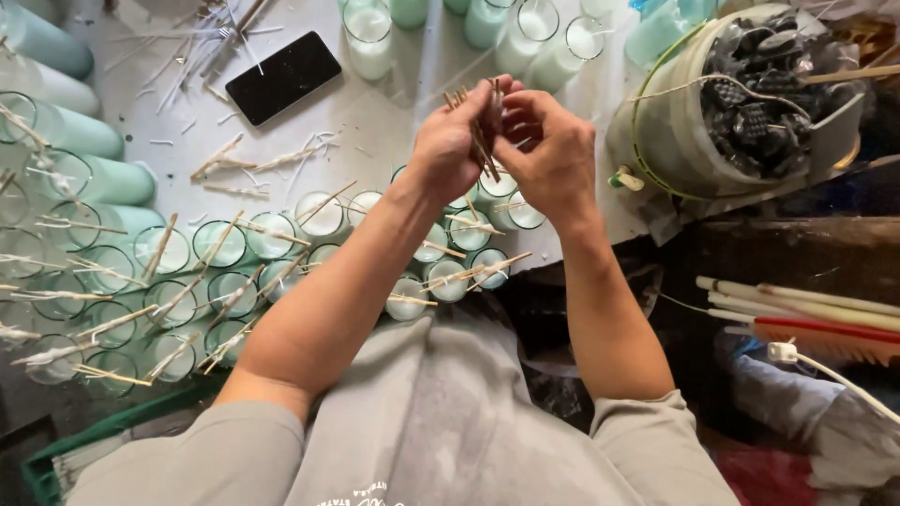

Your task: Inserting wicks into glass jars filled with wax to prepare candles.

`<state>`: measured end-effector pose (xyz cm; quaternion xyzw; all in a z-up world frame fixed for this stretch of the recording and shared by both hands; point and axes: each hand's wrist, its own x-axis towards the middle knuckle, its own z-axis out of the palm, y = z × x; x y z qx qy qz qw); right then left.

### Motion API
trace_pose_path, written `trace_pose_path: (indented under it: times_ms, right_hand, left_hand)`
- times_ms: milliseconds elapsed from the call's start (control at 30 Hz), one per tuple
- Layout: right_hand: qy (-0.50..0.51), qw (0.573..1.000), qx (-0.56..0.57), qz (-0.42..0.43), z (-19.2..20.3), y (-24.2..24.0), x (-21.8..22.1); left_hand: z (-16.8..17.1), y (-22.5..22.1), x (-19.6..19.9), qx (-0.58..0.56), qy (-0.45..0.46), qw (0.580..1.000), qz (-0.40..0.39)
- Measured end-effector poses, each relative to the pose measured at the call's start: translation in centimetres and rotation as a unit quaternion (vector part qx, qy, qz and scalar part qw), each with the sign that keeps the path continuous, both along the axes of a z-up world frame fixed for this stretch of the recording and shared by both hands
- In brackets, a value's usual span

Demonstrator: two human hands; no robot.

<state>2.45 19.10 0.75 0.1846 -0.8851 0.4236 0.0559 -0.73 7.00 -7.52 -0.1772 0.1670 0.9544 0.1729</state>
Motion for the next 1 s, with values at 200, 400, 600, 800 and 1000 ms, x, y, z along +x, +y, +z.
trace_pose_path:
  times_ms: [200,400,600,800,1000]
  right_hand:
    - [0.022,0.998,-0.008,-0.058,-1.3,2.2,-1.7]
    - [0.123,0.991,0.029,-0.038,-1.6,3.5,-2.4]
    - [0.177,0.979,0.098,-0.018,-4.2,5.3,-3.5]
    - [0.129,0.987,0.077,-0.063,-6.9,6.6,-4.9]
    - [-0.017,0.983,0.097,-0.153,-9.1,10.0,-5.3]
  left_hand:
    - [0.9,-1.4,-1.4,-0.292,0.166,0.941,0.046]
    - [1.2,1.2,-3.6,-0.356,0.185,0.91,0.103]
    - [-1.4,3.4,-5.0,-0.443,0.171,0.873,0.106]
    - [-1.1,3.9,-5.2,-0.555,0.202,0.806,0.037]
    - [-7.4,3.8,-13.0,-0.703,0.378,0.601,-0.044]
